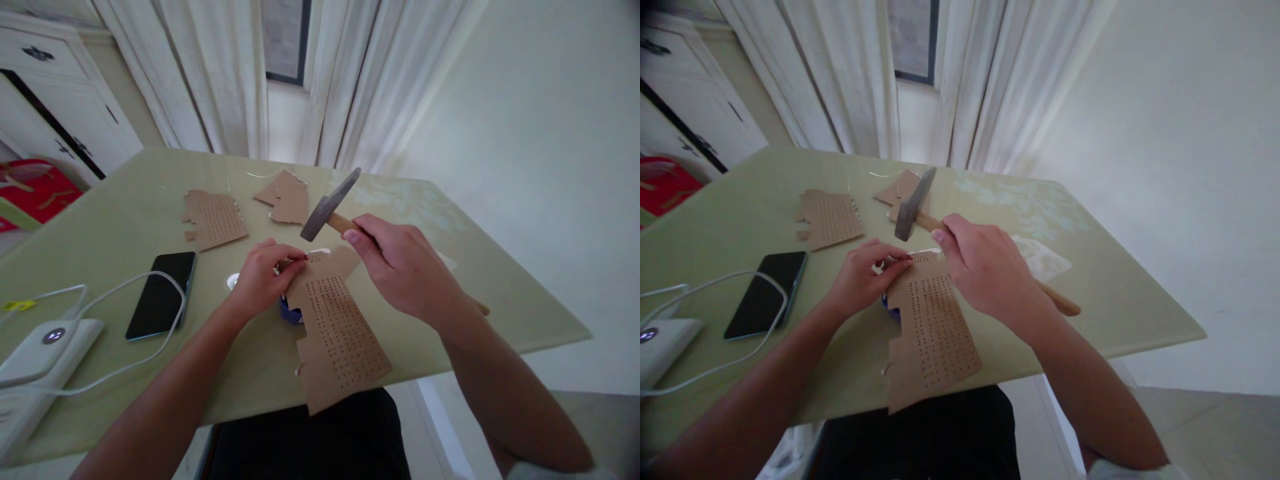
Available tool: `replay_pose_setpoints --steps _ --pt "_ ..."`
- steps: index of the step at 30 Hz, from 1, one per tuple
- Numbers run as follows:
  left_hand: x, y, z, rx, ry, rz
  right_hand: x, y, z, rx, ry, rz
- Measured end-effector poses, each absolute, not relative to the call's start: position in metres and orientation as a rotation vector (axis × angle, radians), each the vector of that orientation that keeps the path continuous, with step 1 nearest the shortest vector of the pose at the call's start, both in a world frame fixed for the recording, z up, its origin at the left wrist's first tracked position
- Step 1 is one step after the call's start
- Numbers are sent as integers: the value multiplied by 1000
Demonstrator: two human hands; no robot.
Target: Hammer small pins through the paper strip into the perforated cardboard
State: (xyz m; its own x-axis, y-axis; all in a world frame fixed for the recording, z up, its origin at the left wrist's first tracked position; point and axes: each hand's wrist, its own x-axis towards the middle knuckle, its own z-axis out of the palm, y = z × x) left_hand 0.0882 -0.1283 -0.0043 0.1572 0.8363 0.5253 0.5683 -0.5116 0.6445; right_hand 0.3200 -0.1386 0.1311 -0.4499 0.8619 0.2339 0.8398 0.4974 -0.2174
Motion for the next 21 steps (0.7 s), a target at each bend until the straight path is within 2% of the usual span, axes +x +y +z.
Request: replay_pose_setpoints --steps 4,10,16,21 --pt "88 -128 -5 2134 1351 1255 321 -140 122 -1477 -2549 123" --pt "89 -127 -4 2097 1348 1268 323 -144 126 -1438 -2328 91" --pt "89 -127 -3 2129 1349 1255 320 -140 107 -1481 -2517 111" --pt "88 -126 -5 2098 1326 1240 321 -142 116 -1486 -2338 76"
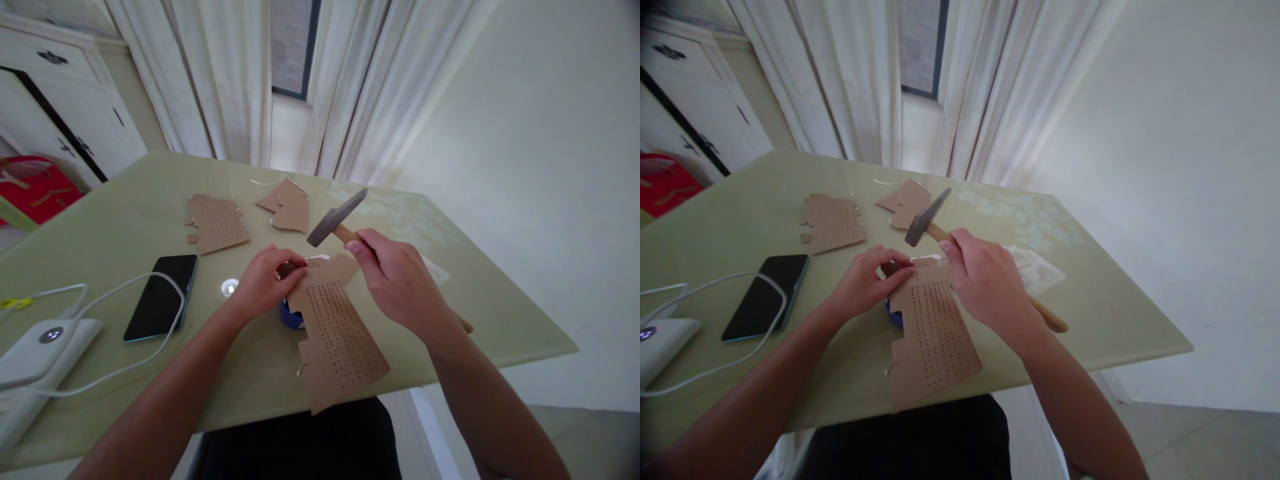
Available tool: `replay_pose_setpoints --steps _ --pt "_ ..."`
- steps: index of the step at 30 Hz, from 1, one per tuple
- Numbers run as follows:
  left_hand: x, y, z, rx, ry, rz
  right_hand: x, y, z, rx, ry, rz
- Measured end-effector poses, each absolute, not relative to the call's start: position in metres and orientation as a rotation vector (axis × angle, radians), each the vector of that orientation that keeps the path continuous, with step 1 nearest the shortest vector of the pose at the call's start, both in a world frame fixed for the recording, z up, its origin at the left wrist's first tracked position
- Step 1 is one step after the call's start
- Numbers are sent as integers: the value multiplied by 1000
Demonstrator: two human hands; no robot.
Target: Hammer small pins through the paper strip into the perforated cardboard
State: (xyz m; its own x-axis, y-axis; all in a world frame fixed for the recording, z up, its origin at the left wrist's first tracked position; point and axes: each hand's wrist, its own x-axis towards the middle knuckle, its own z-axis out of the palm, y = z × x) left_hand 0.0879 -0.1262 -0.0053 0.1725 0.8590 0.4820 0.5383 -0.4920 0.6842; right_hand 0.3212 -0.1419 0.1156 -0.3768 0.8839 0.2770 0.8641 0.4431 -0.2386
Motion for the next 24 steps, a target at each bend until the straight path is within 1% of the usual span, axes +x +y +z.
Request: replay_pose_setpoints --steps 7,12,18,24 --pt "86 -129 -3 2111 1367 1183 319 -140 92 -1514 -2533 97" --pt "85 -129 -4 2110 1355 1159 322 -137 90 -1501 -2418 78" --pt "86 -129 -6 2111 1340 1157 319 -135 79 -1518 -2537 128" --pt "85 -131 -5 2076 1336 1200 322 -136 79 -1516 -2453 129"
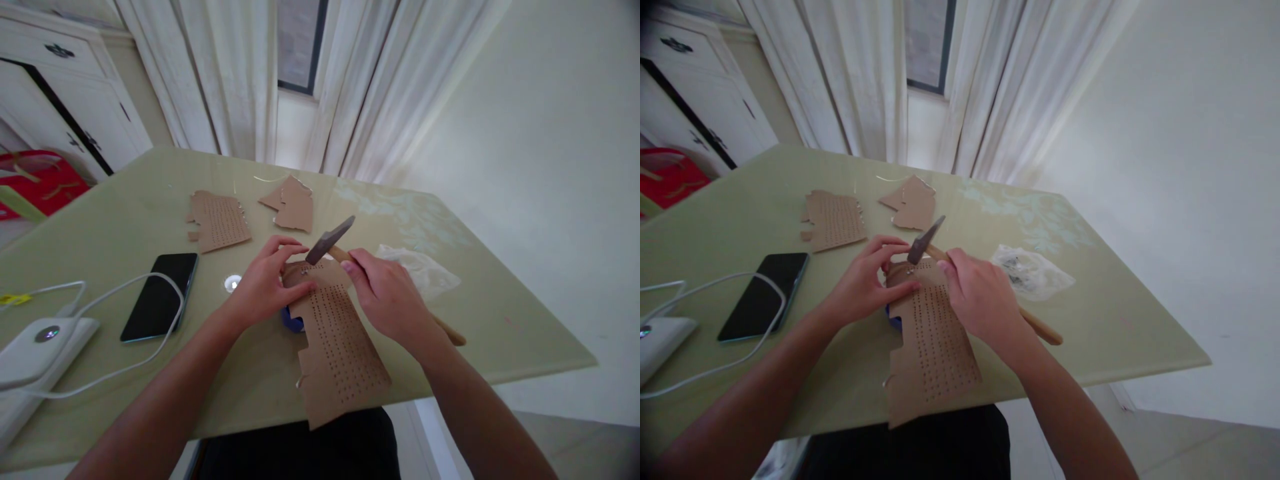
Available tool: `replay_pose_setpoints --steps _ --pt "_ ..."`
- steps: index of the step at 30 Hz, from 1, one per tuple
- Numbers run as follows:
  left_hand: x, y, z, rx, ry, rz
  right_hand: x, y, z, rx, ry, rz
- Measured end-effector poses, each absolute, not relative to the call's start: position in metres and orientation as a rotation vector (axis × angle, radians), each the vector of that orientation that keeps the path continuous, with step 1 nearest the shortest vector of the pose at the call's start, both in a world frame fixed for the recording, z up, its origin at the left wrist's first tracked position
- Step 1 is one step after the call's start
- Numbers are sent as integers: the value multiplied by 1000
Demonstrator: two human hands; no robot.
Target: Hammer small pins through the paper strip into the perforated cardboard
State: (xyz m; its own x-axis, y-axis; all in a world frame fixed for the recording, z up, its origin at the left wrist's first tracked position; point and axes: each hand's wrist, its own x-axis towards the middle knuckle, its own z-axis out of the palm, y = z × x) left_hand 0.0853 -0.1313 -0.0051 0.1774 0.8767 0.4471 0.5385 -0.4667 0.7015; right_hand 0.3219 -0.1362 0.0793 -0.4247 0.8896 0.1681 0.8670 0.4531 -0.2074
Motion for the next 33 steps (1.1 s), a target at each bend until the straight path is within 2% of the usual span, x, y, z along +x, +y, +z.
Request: replay_pose_setpoints --steps 15,23,26,29,33 --pt "84 -135 -6 2043 1378 1215 325 -124 79 -1364 -2559 280" --pt "81 -134 -1 1982 1394 1294 336 -111 49 -1383 -2056 181" --pt "68 -130 -1 1830 1643 1364 341 -108 37 -1441 -2045 136" --pt "42 -123 -13 1881 2066 1148 343 -105 31 -1474 -2047 147" --pt "11 -116 -36 2052 2211 778 341 -102 25 -1471 -2068 194"
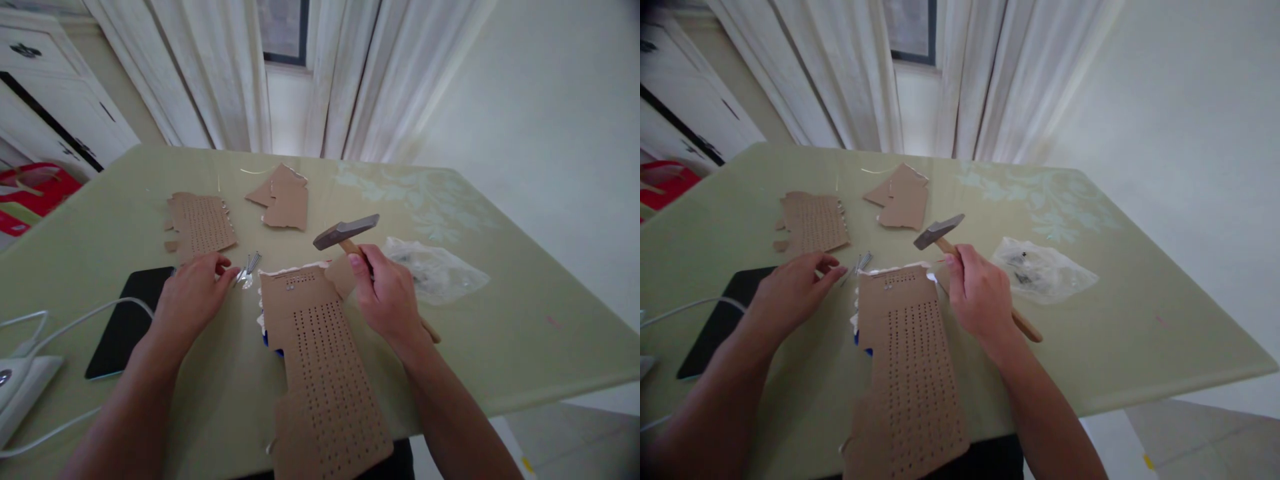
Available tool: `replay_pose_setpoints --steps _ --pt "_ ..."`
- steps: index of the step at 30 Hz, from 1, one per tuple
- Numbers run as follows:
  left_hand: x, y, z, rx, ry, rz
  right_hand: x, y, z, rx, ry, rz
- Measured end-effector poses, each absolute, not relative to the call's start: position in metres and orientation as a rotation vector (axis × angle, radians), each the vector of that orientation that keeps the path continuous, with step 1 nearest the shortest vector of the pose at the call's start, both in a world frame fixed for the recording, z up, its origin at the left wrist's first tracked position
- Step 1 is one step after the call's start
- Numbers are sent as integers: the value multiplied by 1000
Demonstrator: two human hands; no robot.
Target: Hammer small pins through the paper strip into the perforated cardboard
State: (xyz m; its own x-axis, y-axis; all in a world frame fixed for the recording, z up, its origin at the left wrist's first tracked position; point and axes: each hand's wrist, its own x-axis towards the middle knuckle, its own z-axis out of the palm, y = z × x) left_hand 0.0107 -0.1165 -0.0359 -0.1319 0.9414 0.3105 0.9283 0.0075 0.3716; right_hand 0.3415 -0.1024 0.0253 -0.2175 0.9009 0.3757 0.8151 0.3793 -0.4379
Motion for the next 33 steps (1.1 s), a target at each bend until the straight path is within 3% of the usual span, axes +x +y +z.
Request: replay_pose_setpoints --steps 7,14,18,22,25,33 --pt "19 -113 -31 1811 2214 203 338 -103 17 -1417 -2069 179" --pt "19 -116 -36 1891 2196 153 335 -103 16 -1388 -2075 189" --pt "18 -112 -33 1872 2283 419 333 -104 16 -1394 -2081 192" --pt "43 -115 -15 1710 1915 1176 333 -105 18 -1393 -2089 208" --pt "72 -126 -5 1651 1656 1552 332 -105 19 -1390 -2091 224" --pt "97 -136 -5 1808 1461 1379 330 -104 18 -1393 -2096 239"
